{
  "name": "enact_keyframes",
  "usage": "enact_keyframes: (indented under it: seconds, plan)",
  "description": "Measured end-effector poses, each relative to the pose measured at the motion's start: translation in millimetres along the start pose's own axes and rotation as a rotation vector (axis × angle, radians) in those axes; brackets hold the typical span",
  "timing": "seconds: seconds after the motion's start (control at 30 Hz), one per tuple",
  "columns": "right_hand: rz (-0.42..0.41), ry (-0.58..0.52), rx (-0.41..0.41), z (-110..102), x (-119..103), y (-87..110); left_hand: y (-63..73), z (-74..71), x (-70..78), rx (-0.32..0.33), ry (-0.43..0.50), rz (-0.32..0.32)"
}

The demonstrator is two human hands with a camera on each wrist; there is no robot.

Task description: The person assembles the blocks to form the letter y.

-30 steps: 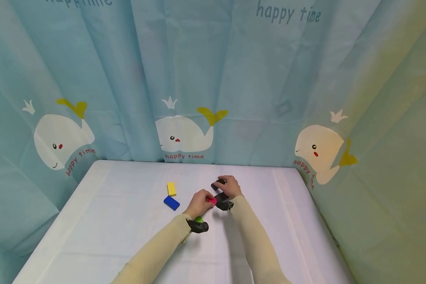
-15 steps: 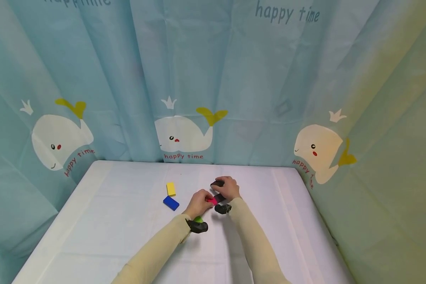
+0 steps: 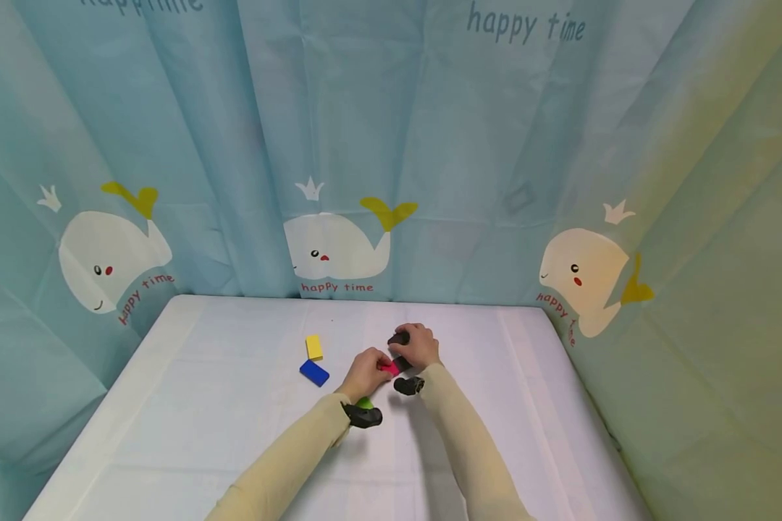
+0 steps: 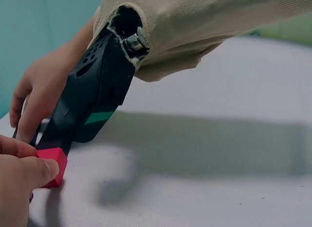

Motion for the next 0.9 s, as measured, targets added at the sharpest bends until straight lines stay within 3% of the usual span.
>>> enact_keyframes:
  seconds: [0.33,0.67,0.9]
  plan:
    - [-0.079,-0.008,-0.023,-11.7,2.4,3.7,1.1,1.2,-0.9,0.004,0.002,-0.014]
    - [-0.051,-0.105,0.039,-46.8,30.5,13.5,2.5,3.7,-2.6,-0.001,0.023,-0.036]
    - [-0.059,-0.107,0.080,-50.8,55.9,20.6,2.6,2.4,-2.7,-0.008,0.033,-0.055]
Point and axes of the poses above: each hand's wrist, its own y-axis away from the middle knuckle, its own z-axis out of the palm, x = y × z, the point moved 9 cm from there along -y, towards the middle knuckle, and after that the axes turned 11 degrees about z, right-handed, at the moved point
